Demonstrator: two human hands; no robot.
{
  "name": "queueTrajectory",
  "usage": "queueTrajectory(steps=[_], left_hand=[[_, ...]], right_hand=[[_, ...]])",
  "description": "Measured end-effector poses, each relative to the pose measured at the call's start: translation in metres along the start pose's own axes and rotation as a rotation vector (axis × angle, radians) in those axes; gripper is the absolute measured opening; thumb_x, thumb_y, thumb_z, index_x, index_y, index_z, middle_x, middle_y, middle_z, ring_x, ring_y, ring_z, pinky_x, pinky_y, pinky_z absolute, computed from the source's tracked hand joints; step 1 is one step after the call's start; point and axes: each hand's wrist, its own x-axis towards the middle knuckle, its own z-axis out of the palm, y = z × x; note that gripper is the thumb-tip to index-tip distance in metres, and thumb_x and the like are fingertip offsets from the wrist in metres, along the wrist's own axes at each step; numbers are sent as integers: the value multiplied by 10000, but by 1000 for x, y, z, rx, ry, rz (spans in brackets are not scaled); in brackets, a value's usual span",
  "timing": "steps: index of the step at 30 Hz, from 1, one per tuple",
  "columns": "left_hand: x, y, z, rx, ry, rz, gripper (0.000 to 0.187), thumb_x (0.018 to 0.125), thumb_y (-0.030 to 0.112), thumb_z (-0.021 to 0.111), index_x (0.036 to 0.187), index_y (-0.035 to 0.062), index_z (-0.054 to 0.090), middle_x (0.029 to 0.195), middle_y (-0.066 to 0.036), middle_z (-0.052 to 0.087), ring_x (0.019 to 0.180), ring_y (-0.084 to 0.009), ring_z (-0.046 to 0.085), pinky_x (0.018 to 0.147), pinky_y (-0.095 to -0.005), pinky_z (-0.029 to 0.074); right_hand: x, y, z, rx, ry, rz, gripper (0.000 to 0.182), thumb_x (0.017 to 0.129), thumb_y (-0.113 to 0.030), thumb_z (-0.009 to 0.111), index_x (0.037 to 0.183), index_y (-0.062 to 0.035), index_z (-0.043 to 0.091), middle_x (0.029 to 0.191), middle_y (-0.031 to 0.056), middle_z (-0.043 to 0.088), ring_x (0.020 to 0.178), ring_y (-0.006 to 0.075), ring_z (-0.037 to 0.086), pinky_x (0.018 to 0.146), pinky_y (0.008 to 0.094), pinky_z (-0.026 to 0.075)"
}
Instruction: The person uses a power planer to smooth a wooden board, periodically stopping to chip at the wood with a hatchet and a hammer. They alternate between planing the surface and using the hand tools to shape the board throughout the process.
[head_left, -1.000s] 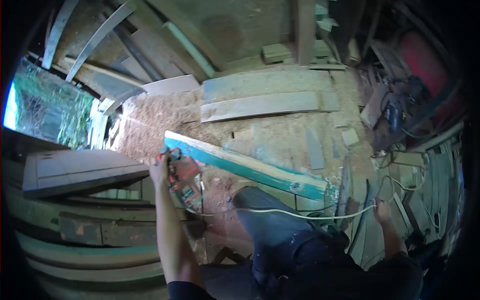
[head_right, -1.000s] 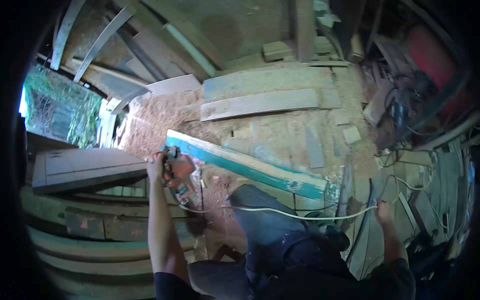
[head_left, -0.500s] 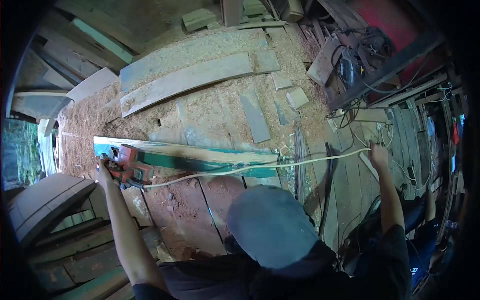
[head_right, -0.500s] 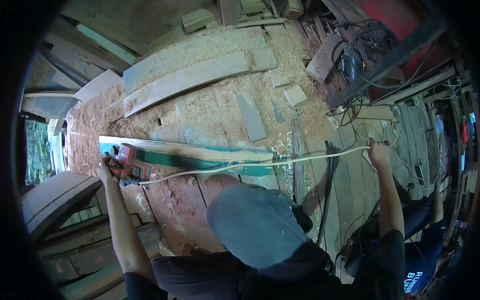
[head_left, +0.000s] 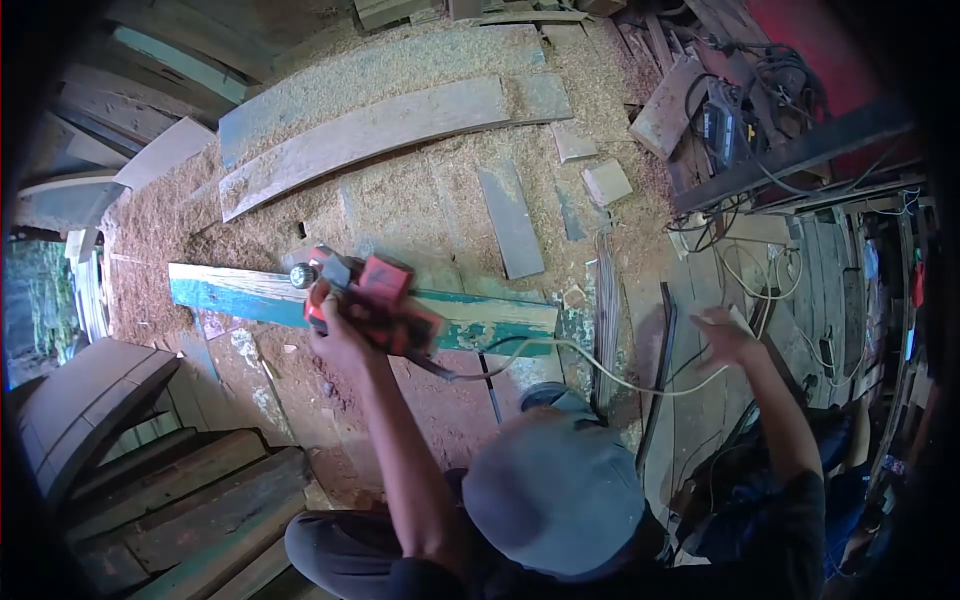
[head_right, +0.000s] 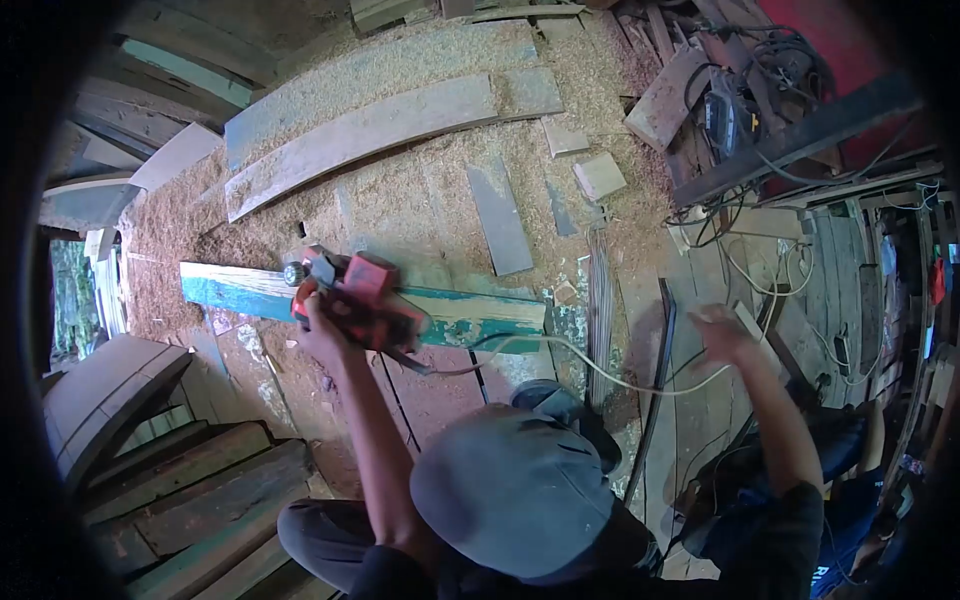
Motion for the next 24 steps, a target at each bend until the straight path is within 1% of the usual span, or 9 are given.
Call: queueTrajectory(steps=[1, 3, 6, 8, 12, 16, 20, 23, 24], left_hand=[[-10, -7, 4, 13, 22, -7, 194, 904, 96, 575, 1071, 10, 623, 727, -15, 586, 523, -78, 523, 468, -215, 433], [-28, -24, 6, 12, 40, -14, 223, 913, 124, 588, 1104, 11, 599, 723, -13, 587, 521, -82, 526, 463, -219, 428], [-62, -40, 16, 17, 47, -38, 240, 908, 148, 622, 1105, 16, 584, 757, -30, 605, 557, -85, 544, 508, -244, 450], [-81, -50, 22, 57, 86, 46, 238, 911, 149, 638, 1107, 25, 585, 799, -37, 618, 586, -83, 552, 531, -242, 458], [-108, -47, 21, -111, -52, -88, 203, 920, 88, 631, 1096, 40, 541, 825, -25, 604, 662, -95, 575, 583, -251, 466], [-107, -56, 15, -9, -9, -176, 189, 924, 85, 625, 1082, 48, 530, 826, -27, 605, 667, -105, 583, 589, -266, 477], [-118, -66, 33, -115, 13, -296, 218, 893, 36, 589, 1109, 30, 558, 786, -26, 614, 673, -112, 587, 599, -290, 501], [-146, -79, 44, -151, -47, -288, 235, 895, 47, 567, 1129, 26, 560, 846, -35, 620, 694, -122, 574, 654, -295, 497], [-160, -81, 50, -167, -36, -270, 241, 893, 53, 565, 1132, 23, 561, 870, -37, 619, 710, -126, 571, 682, -298, 495]], right_hand=[[7, -59, -27, 168, 179, -150, 973, 685, -493, 808, 1434, -43, 380, 1422, 247, 406, 1340, 398, 368, 1107, 455, 320], [19, -164, -72, 534, 399, -393, 637, 852, -353, 702, 1370, -66, 465, 1350, 166, 476, 1260, 337, 450, 1072, 415, 375], [40, -263, -102, 755, 484, -629, 542, 884, -287, 661, 1344, -67, 477, 1281, 179, 500, 1205, 354, 496, 1024, 428, 415], [67, -290, -94, 665, 569, -730, 486, 883, -259, 655, 1296, -56, 497, 1249, 171, 516, 1163, 350, 525, 1005, 426, 427], [101, -250, -51, 643, 564, -732, 293, 911, -249, 588, 1104, -30, 588, 1086, 156, 605, 1065, 335, 575, 985, 407, 430], [77, -188, -21, 421, 547, -634, 230, 929, -224, 550, 840, -29, 636, 795, 130, 636, 816, 327, 613, 884, 392, 447], [63, -139, -13, 410, 646, -444, 233, 929, -229, 556, 819, -37, 628, 705, 135, 605, 735, 322, 615, 840, 411, 442], [56, -103, -7, 324, 621, -290, 235, 917, -241, 582, 832, -26, 621, 655, 155, 582, 637, 333, 599, 725, 402, 467], [40, -99, -21, 405, 559, -111, 237, 903, -248, 599, 846, -19, 622, 660, 165, 586, 608, 333, 597, 657, 402, 463]])
